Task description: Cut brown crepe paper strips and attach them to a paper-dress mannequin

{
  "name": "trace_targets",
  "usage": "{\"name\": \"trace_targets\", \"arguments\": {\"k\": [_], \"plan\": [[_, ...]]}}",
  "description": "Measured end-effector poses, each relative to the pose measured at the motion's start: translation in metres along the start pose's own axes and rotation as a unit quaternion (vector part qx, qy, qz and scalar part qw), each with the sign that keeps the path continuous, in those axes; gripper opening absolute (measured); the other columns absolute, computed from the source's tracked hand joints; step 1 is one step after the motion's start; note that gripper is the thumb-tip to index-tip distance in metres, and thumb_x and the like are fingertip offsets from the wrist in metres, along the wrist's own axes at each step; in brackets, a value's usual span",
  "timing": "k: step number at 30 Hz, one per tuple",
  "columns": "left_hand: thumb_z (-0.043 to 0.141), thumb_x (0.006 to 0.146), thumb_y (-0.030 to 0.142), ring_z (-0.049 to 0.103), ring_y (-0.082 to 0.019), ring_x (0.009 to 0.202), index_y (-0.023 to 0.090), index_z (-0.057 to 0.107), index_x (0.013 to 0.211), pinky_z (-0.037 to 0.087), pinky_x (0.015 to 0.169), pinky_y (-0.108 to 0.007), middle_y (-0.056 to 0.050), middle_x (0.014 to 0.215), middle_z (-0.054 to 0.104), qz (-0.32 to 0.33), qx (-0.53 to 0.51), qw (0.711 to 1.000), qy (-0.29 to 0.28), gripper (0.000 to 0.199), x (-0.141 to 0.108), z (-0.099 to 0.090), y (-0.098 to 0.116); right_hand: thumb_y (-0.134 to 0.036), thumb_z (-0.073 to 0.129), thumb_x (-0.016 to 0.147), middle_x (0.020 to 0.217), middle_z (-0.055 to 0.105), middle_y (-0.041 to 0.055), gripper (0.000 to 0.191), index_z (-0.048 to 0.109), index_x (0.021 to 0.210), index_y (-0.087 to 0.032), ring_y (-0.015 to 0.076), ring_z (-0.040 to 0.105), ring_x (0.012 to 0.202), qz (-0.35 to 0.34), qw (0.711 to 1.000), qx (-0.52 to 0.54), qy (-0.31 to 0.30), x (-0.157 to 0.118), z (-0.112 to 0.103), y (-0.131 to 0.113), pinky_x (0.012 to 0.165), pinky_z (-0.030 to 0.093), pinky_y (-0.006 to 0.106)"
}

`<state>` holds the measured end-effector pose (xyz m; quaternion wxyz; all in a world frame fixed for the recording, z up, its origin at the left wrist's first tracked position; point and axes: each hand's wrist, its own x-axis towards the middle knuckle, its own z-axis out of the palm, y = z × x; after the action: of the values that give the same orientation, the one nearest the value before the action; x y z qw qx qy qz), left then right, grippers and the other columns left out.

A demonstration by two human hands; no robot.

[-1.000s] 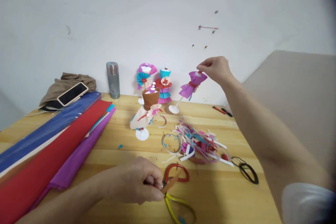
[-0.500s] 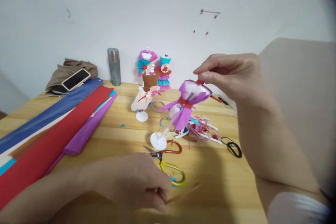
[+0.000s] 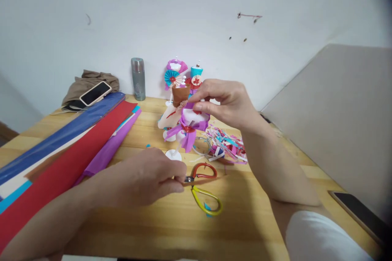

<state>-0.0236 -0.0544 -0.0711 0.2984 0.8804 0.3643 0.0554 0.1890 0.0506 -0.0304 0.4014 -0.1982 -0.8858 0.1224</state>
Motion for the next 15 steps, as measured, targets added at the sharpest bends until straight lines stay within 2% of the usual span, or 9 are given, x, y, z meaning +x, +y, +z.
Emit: {"name": "trace_targets", "arguments": {"k": [6, 10, 15], "plan": [[0.047, 0.092, 0.027, 0.047, -0.009, 0.058, 0.018, 0.062, 0.081, 0.029, 0.056, -0.021, 0.003, 0.064, 0.057, 0.032, -0.006, 0.997, 0.065, 0.021, -0.006, -0.013, -0.013, -0.025, 0.065, 0.084, 0.070, 0.069, -0.0003, 0.012, 0.071, 0.074, -0.024, 0.0145, 0.060, 0.066, -0.002, 0.999, 0.026, 0.022, 0.001, 0.007, -0.002, 0.060, 0.048, 0.030], [0.046, 0.092, 0.025, 0.044, -0.008, 0.053, 0.017, 0.064, 0.079, 0.029, 0.053, -0.020, 0.003, 0.060, 0.054, 0.050, 0.007, 0.997, 0.063, 0.023, -0.011, -0.017, -0.013, -0.020, 0.065, 0.083, 0.069, 0.068, -0.0004, 0.013, 0.070, 0.072, -0.023, 0.0140, 0.060, 0.066, -0.025, 0.999, 0.018, 0.022, 0.008, 0.010, -0.001, 0.066, 0.051, 0.031], [0.046, 0.091, 0.023, 0.046, -0.008, 0.056, 0.018, 0.065, 0.080, 0.030, 0.054, -0.019, 0.003, 0.062, 0.057, 0.048, 0.023, 0.996, 0.070, 0.022, -0.013, -0.018, -0.013, -0.022, 0.065, 0.084, 0.073, 0.067, 0.0013, 0.011, 0.071, 0.075, -0.023, 0.0155, 0.061, 0.071, -0.037, 0.997, -0.006, 0.060, 0.008, 0.017, 0.007, 0.070, 0.052, 0.033]]}}
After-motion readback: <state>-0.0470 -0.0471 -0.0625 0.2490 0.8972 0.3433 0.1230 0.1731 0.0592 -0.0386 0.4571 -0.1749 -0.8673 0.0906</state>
